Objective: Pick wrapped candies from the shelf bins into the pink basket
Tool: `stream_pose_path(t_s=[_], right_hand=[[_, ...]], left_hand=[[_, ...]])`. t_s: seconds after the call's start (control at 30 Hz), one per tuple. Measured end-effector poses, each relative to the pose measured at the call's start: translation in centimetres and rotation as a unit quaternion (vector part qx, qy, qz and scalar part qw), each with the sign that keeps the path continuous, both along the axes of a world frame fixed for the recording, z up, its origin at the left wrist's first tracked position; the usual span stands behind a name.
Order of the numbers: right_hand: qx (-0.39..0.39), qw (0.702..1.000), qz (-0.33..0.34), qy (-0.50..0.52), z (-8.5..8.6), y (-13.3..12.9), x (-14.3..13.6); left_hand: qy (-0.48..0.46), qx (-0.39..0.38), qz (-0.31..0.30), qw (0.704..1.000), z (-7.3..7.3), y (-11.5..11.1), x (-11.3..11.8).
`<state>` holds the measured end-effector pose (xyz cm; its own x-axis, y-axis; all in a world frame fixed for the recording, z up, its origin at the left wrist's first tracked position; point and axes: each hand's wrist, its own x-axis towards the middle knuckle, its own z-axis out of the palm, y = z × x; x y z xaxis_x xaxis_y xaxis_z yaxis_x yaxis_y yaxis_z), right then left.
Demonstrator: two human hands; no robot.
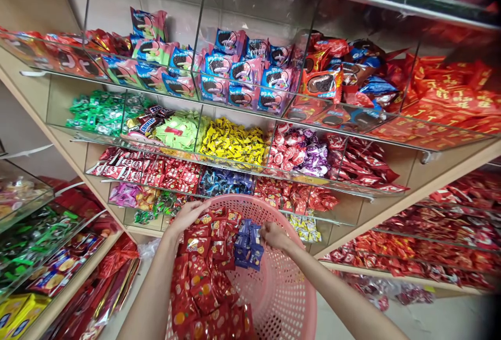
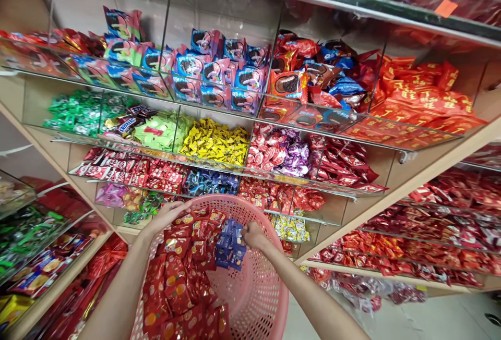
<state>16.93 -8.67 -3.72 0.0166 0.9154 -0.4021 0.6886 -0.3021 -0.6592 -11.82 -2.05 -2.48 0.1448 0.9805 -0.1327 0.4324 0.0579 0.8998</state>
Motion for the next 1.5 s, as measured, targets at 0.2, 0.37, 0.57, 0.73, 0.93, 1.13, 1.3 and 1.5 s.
stream_pose_path(t_s=[0.2, 0.37, 0.57, 0.73, 0.93, 1.13, 1.3, 1.5], right_hand=[[-0.044, 0.999, -0.012, -0.005, -0.3, 0.3, 0.4], [-0.037, 0.999, -0.015, -0.022, -0.8, 1.3, 0.1], [0.003, 0.999, -0.016, -0.042, -2.1, 2.5, -0.4], [0.043, 0.996, -0.027, -0.071, -2.6, 2.3, -0.6], [0.09, 0.988, -0.039, -0.116, -1.9, 1.8, -0.9], [0.139, 0.976, -0.049, -0.16, -0.3, 1.6, -0.8], [0.242, 0.95, 0.008, -0.196, 2.7, 2.8, -2.3], [0.297, 0.921, 0.105, -0.228, 5.6, 7.1, -5.4]], left_hand=[[0.014, -0.006, -0.014, 1.0, -0.2, 0.2, -0.1], [-0.005, -0.017, -0.008, 1.0, -0.5, 0.3, 0.0], [0.017, -0.006, -0.007, 1.0, -0.1, 0.1, 0.0], [0.008, -0.002, -0.008, 1.0, 0.2, -0.1, 0.1], [-0.015, 0.003, -0.002, 1.0, 0.6, -0.4, 0.3], [-0.004, 0.009, -0.011, 1.0, 0.7, -0.3, 0.4], [0.012, 0.012, -0.019, 1.0, 0.3, -0.1, 0.3], [0.057, 0.014, 0.008, 0.998, -0.4, 0.1, 0.4]])
